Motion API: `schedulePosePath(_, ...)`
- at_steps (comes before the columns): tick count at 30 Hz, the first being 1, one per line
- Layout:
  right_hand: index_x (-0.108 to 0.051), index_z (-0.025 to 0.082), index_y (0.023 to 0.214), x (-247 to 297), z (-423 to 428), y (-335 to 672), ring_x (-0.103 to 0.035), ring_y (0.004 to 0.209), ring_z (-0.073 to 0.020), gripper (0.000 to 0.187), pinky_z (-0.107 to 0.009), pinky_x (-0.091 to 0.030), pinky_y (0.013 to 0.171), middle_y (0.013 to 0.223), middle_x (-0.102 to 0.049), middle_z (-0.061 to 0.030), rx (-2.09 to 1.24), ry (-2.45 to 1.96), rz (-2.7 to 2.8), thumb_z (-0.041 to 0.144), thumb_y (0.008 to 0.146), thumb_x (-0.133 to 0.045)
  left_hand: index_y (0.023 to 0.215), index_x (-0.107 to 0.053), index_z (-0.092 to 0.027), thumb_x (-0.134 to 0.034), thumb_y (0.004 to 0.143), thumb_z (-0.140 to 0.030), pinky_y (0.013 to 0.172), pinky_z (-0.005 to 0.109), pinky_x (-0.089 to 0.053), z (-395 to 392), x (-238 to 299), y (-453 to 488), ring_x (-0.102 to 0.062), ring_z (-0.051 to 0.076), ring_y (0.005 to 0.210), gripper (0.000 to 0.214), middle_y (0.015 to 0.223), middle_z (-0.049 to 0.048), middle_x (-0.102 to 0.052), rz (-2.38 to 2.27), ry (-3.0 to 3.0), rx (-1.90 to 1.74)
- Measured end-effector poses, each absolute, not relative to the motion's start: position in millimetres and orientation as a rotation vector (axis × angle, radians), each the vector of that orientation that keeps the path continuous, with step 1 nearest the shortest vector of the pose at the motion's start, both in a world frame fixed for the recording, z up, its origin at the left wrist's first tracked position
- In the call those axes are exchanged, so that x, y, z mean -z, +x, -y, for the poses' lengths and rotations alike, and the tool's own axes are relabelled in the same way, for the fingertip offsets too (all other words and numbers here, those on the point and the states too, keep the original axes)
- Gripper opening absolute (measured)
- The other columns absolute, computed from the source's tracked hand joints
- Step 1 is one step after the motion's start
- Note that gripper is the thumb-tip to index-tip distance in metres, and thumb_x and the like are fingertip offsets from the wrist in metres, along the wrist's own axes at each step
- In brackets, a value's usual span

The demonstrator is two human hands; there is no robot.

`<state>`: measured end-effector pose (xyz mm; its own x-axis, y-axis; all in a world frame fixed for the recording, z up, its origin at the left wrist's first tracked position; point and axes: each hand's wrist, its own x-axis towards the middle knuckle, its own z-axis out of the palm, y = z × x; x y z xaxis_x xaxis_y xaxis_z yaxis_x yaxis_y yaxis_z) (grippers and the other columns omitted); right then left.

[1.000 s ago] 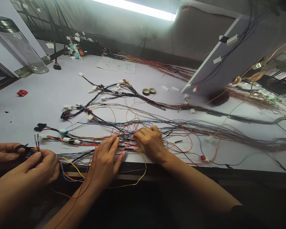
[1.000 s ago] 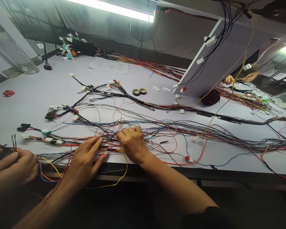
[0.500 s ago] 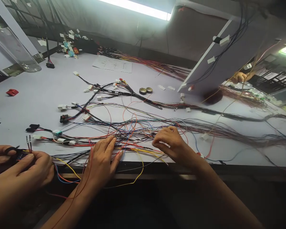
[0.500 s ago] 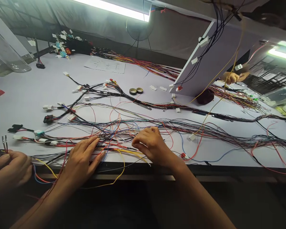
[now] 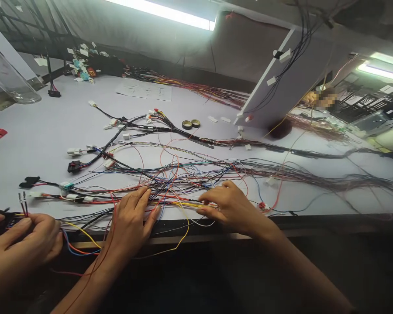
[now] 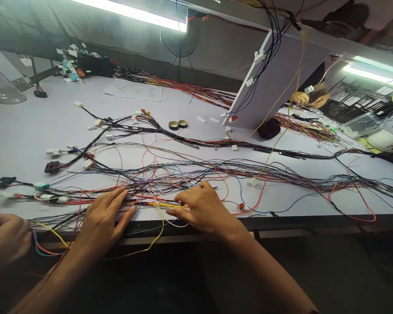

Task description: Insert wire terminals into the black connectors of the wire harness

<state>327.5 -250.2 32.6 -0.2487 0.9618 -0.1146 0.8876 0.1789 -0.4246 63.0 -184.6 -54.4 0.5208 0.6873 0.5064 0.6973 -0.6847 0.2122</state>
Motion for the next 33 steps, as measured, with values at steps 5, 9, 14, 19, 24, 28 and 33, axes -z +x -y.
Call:
schedulePosePath(5, -0.066, 0.016, 0.083, -7.9, 233.5, 274.4, -0.064, 0.078, -0.021, 0.044, -0.038, -0.026, 0.081, 0.084, -0.073, -0.0076, -0.203, -1.932, 2.317, 0.056, 0.094, -0.049, 0.129, -0.052, -0.018, -0.058, 0.088, -0.03, 0.092, 0.053, -0.05, 183.8, 57.0, 61.4, -0.06, 0.035, 0.111, 0.043, 0.123, 0.0171, -0.063, 1.24, -2.724, 0.877)
schedulePosePath(9, -0.064, 0.016, 0.089, 6.2, 232.7, 254.2, -0.063, 0.077, -0.0209, 0.028, -0.038, -0.025, 0.081, 0.086, -0.072, -0.0067, -0.13, -1.943, 2.289, 0.041, 0.093, -0.054, 0.125, -0.054, -0.013, -0.055, 0.09, -0.033, 0.092, 0.051, -0.049, 183.5, 58.0, 61.8, -0.06, 0.035, 0.109, 0.04, 0.121, 0.019, -0.064, 1.214, -2.707, 0.886)
schedulePosePath(14, -0.064, 0.017, 0.084, -5.3, 243.0, 270.3, -0.062, 0.072, -0.0153, 0.018, -0.035, -0.025, 0.076, 0.085, -0.073, -0.0035, -0.26, -1.99, 2.217, 0.021, 0.093, -0.05, 0.124, -0.054, -0.012, -0.054, 0.091, -0.034, 0.093, 0.05, -0.047, 183.1, 57.7, 62.3, -0.059, 0.035, 0.111, 0.04, 0.123, 0.0195, -0.063, 1.227, -2.717, 0.88)
schedulePosePath(19, -0.065, 0.02, 0.086, -44.6, 271.1, 324.5, -0.06, 0.079, -0.0142, 0.01, -0.032, -0.03, 0.078, 0.084, -0.071, 0.0007, -0.592, -1.743, 2.096, 0.022, 0.092, -0.058, 0.124, -0.055, -0.011, -0.054, 0.091, -0.034, 0.092, 0.05, -0.046, 181.6, 59.2, 62.2, -0.058, 0.036, 0.111, 0.04, 0.122, 0.0199, -0.063, 1.207, -2.709, 0.905)
schedulePosePath(24, -0.063, 0.02, 0.084, -62.5, 296.9, 378.2, -0.057, 0.08, -0.0159, 0.016, -0.03, -0.042, 0.075, 0.083, -0.064, -0.0028, -0.975, -1.558, 1.657, 0.033, 0.093, -0.058, 0.122, -0.056, -0.007, -0.055, 0.09, -0.033, 0.091, 0.05, -0.047, 180.5, 59.1, 62.4, -0.058, 0.037, 0.108, 0.041, 0.122, 0.0221, -0.063, 1.175, -2.698, 0.926)
schedulePosePath(28, -0.062, 0.021, 0.08, -47.2, 307.9, 402.3, -0.055, 0.074, -0.0171, 0.019, -0.032, -0.045, 0.07, 0.073, -0.059, -0.0028, -0.993, -1.421, 1.345, 0.036, 0.091, -0.061, 0.122, -0.056, -0.007, -0.054, 0.091, -0.033, 0.092, 0.05, -0.046, 179.8, 59.8, 61.9, -0.058, 0.037, 0.109, 0.04, 0.122, 0.0221, -0.063, 1.166, -2.701, 0.935)
schedulePosePath(33, -0.061, 0.02, 0.073, -40.5, 322.9, 414.4, -0.056, 0.072, -0.017, 0.027, -0.033, -0.046, 0.07, 0.07, -0.059, -0.0029, -1.217, -1.449, 1.377, 0.041, 0.089, -0.061, 0.122, -0.056, -0.01, -0.053, 0.091, -0.034, 0.094, 0.05, -0.046, 179.9, 61.0, 61.4, -0.058, 0.035, 0.111, 0.04, 0.123, 0.0203, -0.063, 1.212, -2.71, 0.914)
